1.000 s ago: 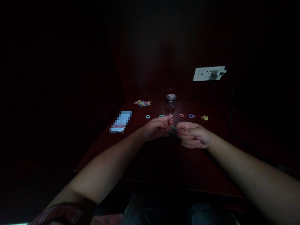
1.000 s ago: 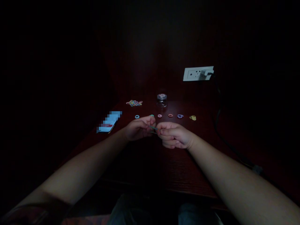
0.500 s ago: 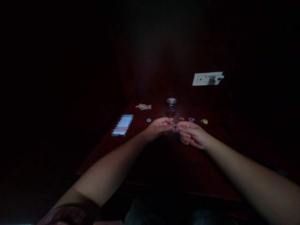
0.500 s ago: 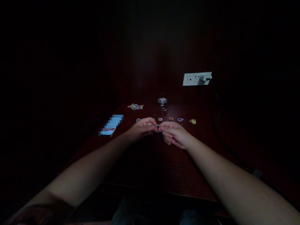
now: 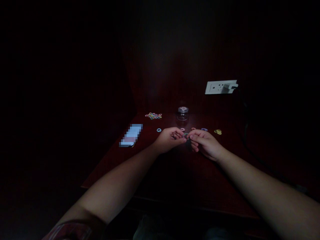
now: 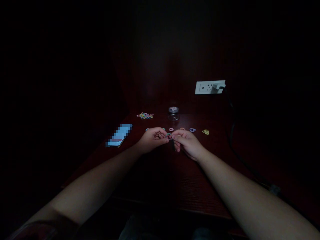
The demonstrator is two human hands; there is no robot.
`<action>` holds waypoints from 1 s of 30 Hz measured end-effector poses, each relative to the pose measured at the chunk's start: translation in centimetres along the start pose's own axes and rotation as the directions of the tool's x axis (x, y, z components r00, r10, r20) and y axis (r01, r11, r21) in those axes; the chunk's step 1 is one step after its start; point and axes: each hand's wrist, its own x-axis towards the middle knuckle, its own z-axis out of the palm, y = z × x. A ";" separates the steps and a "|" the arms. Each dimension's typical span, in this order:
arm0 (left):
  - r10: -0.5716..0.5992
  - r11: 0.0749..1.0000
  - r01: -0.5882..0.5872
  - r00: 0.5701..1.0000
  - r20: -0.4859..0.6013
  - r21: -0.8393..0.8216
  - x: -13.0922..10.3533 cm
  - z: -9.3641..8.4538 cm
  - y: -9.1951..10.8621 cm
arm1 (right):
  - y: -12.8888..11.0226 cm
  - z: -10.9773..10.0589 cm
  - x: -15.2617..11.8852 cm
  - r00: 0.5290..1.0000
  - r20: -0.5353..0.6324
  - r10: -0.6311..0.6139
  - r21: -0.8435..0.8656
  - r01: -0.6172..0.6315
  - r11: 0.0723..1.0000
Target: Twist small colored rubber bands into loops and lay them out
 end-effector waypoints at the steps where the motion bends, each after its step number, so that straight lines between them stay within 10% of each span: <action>1: 0.000 1.000 0.000 1.000 -0.001 0.008 0.0 0.0 0.0 | 0.0 0.0 0.0 1.000 -0.002 -0.003 -0.004 0.003 1.000; 30: -0.011 0.998 0.007 0.999 0.050 0.065 -0.2 0.0 0.5 | -0.1 -0.7 0.2 0.996 0.037 -0.075 -0.316 0.083 0.945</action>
